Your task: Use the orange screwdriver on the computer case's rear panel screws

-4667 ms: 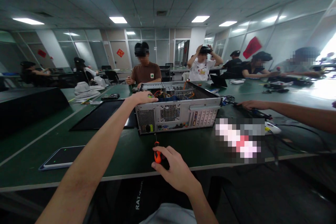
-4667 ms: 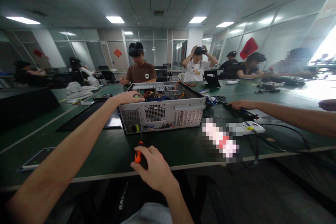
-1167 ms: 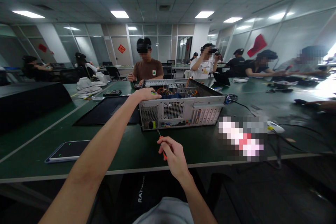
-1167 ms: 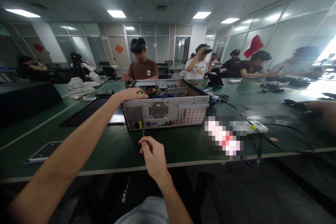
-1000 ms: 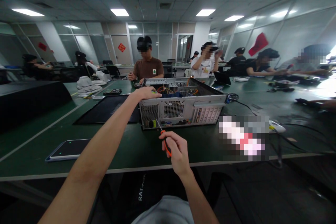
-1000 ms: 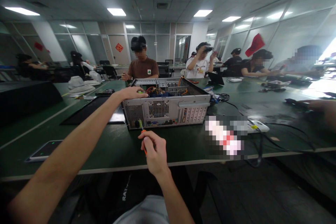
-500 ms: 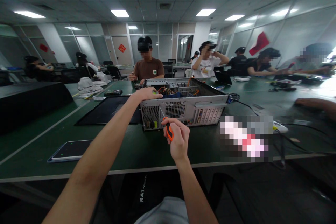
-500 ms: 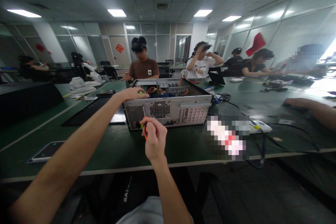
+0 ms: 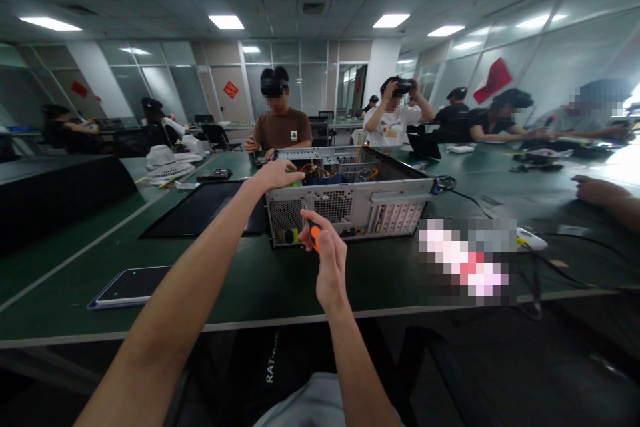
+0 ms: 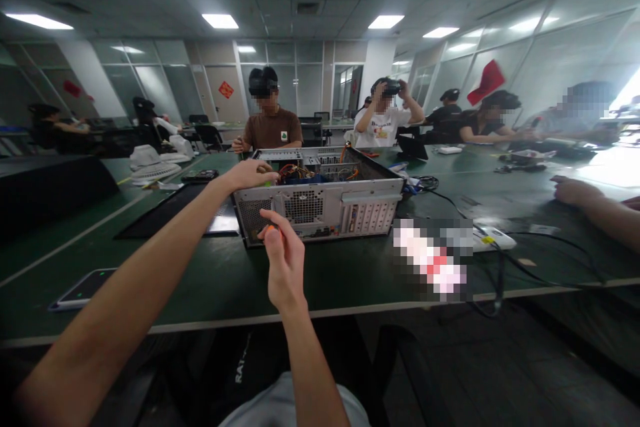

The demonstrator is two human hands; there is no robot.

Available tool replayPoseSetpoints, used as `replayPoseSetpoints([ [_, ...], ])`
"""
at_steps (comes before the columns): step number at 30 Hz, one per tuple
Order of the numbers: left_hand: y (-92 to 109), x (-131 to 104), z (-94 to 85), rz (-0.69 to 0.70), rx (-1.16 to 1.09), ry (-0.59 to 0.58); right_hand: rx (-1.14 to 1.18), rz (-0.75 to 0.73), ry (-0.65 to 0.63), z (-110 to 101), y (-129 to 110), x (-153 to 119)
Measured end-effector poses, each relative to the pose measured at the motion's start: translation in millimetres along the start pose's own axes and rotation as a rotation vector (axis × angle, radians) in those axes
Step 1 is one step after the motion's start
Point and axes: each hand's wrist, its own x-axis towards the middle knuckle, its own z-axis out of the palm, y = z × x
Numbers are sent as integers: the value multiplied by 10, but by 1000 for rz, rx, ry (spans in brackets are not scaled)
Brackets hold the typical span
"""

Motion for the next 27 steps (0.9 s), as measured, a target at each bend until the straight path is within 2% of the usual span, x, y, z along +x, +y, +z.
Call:
replayPoseSetpoints([
  [4, 6, -139, -20, 53, -249, 415, 100, -41, 64, 55, 86, -60],
  [7, 47, -334, -6, 111, -286, 738, 189, -58, 145, 83, 115, -72],
  [9, 85, -509, 46, 186, -251, 868, 184, -76, 196, 87, 117, -66],
  [11, 129, -696, 145, 271, -199, 934, 162, -100, 236, 87, 117, -56],
  [15, 227, -957, 438, 417, -47, 923, 142, -126, 261, 91, 138, -64],
  [18, 319, -982, 631, 489, -24, 877, 85, -152, 263, 89, 158, -93],
  [20, 391, -943, 706, 471, -38, 815, -12, -189, 249, 73, 157, -111],
  [23, 483, -875, 751, 358, -59, 722, -131, -213, 191, 30, 128, -121],
  [27, 529, -843, 764, 295, -45, 677, -178, -196, 131, -8, 88, -119],
])
